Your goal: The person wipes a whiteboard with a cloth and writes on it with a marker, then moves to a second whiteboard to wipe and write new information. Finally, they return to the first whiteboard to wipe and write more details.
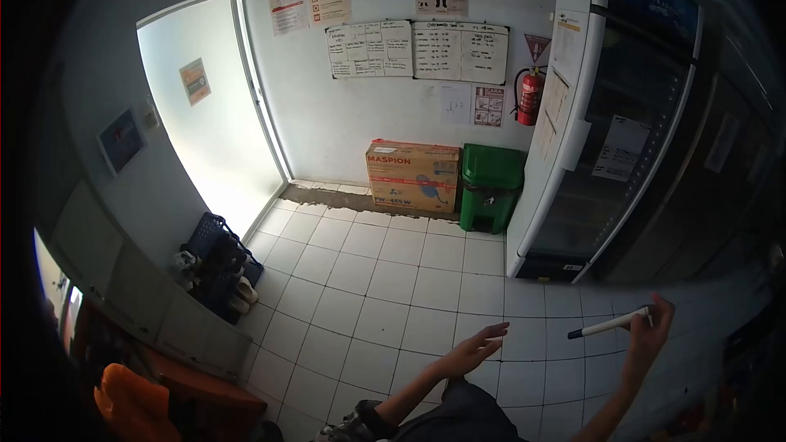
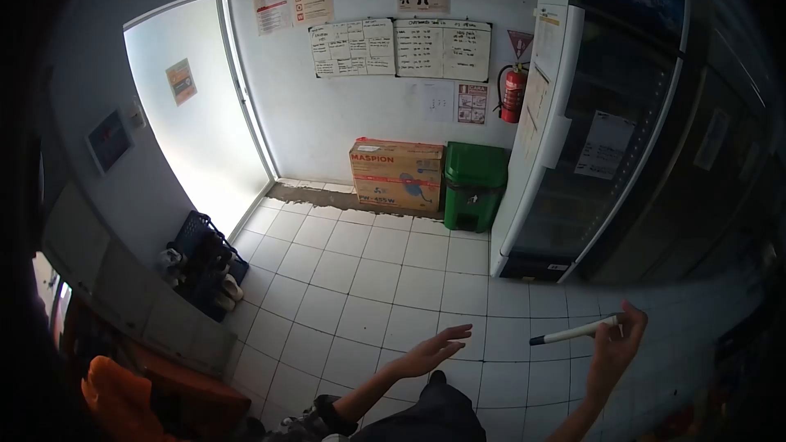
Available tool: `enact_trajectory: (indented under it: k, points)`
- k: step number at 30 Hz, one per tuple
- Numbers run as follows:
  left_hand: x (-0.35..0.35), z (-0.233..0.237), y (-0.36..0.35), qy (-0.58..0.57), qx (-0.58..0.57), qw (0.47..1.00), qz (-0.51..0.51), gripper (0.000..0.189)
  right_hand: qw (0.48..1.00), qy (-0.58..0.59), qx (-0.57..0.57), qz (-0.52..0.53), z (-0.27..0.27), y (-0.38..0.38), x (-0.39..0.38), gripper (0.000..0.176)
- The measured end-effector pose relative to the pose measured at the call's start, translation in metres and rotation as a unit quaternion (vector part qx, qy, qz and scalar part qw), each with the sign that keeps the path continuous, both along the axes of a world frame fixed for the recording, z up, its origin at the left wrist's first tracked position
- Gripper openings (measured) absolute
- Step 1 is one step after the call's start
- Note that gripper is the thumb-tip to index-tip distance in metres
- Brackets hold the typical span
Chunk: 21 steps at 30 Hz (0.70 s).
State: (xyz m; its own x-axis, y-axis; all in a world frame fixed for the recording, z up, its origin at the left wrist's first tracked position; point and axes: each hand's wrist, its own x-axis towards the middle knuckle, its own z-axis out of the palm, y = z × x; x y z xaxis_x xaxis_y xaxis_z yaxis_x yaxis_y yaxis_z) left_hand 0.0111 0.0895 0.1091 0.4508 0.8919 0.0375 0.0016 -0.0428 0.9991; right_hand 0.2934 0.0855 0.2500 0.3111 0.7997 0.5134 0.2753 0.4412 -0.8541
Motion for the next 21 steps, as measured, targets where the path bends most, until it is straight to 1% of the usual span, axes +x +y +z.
enact_trajectory:
  k: [1, 2, 3, 4, 5, 6, 7, 8, 10, 11, 12, 13, 14, 15, 17, 18, 19, 20, 21]
  points:
    - [0.009, 0.0, 0.019, -0.001, 0.026, 0.999, -0.023, 0.05, 0.998, 0.035, -0.019, 0.056, -0.008, 0.025, -0.029, 0.037]
    - [0.02, 0.016, 0.041, -0.017, 0.033, 0.999, -0.014, 0.047, 0.993, 0.034, -0.041, 0.107, -0.015, 0.056, -0.046, 0.038]
    - [0.017, 0.028, 0.06, -0.024, 0.034, 0.999, -0.004, 0.044, 0.988, 0.018, -0.037, 0.147, -0.028, 0.084, -0.065, 0.039]
    - [0.005, 0.022, 0.08, -0.022, 0.029, 0.999, 0.002, 0.044, 0.984, 0.006, -0.061, 0.165, -0.041, 0.11, -0.083, 0.041]
    - [-0.007, 0.015, 0.105, 0.015, 0.005, 0.999, -0.031, 0.04, 0.983, 0.008, -0.063, 0.171, -0.048, 0.135, -0.101, 0.041]
    - [-0.019, 0.012, 0.129, 0.052, -0.015, 0.996, -0.066, 0.036, 0.974, 0.008, -0.085, 0.21, -0.05, 0.16, -0.119, 0.043]
    - [-0.032, 0.011, 0.15, 0.054, -0.013, 0.997, -0.061, 0.036, 0.963, 0.009, -0.104, 0.249, -0.053, 0.186, -0.136, 0.044]
    - [-0.046, 0.01, 0.169, 0.055, -0.023, 0.997, -0.045, 0.032, 0.962, 0.009, -0.099, 0.254, -0.056, 0.213, -0.153, 0.044]
    - [-0.075, 0.006, 0.205, 0.065, -0.029, 0.997, -0.017, 0.03, 0.937, 0.001, -0.123, 0.328, -0.066, 0.267, -0.191, 0.044]
    - [-0.092, 0.002, 0.219, 0.048, -0.055, 0.997, 0.017, 0.031, 0.934, 0.009, -0.117, 0.338, -0.07, 0.297, -0.213, 0.044]
    - [-0.111, -0.006, 0.226, 0.031, -0.086, 0.994, 0.053, 0.032, 0.914, -0.017, -0.14, 0.381, -0.076, 0.32, -0.237, 0.042]
    - [-0.131, -0.016, 0.231, 0.041, -0.09, 0.993, 0.064, 0.032, 0.891, -0.044, -0.162, 0.423, -0.082, 0.342, -0.263, 0.041]
    - [-0.149, -0.033, 0.235, 0.036, -0.096, 0.984, 0.146, 0.031, 0.86, -0.063, -0.215, 0.458, -0.088, 0.362, -0.29, 0.04]
    - [-0.164, -0.052, 0.239, 0.025, -0.097, 0.969, 0.228, 0.03, 0.841, -0.12, -0.236, 0.472, -0.099, 0.38, -0.317, 0.04]
    - [-0.2, -0.102, 0.231, 0.079, -0.159, 0.916, 0.359, 0.03, 0.798, -0.227, -0.229, 0.51, -0.13, 0.405, -0.367, 0.04]
    - [-0.215, -0.132, 0.216, 0.091, -0.19, 0.877, 0.431, 0.03, 0.778, -0.246, -0.229, 0.531, -0.155, 0.419, -0.381, 0.04]
    - [-0.225, -0.168, 0.191, 0.097, -0.227, 0.827, 0.506, 0.031, 0.737, -0.353, -0.221, 0.532, -0.187, 0.429, -0.391, 0.04]
    - [-0.23, -0.219, 0.158, 0.041, -0.287, 0.756, 0.587, 0.033, 0.684, -0.459, -0.197, 0.532, -0.215, 0.436, -0.397, 0.04]
    - [-0.229, -0.251, 0.124, 0.048, -0.428, 0.637, 0.639, 0.036, 0.625, -0.548, -0.173, 0.529, -0.242, 0.443, -0.392, 0.043]
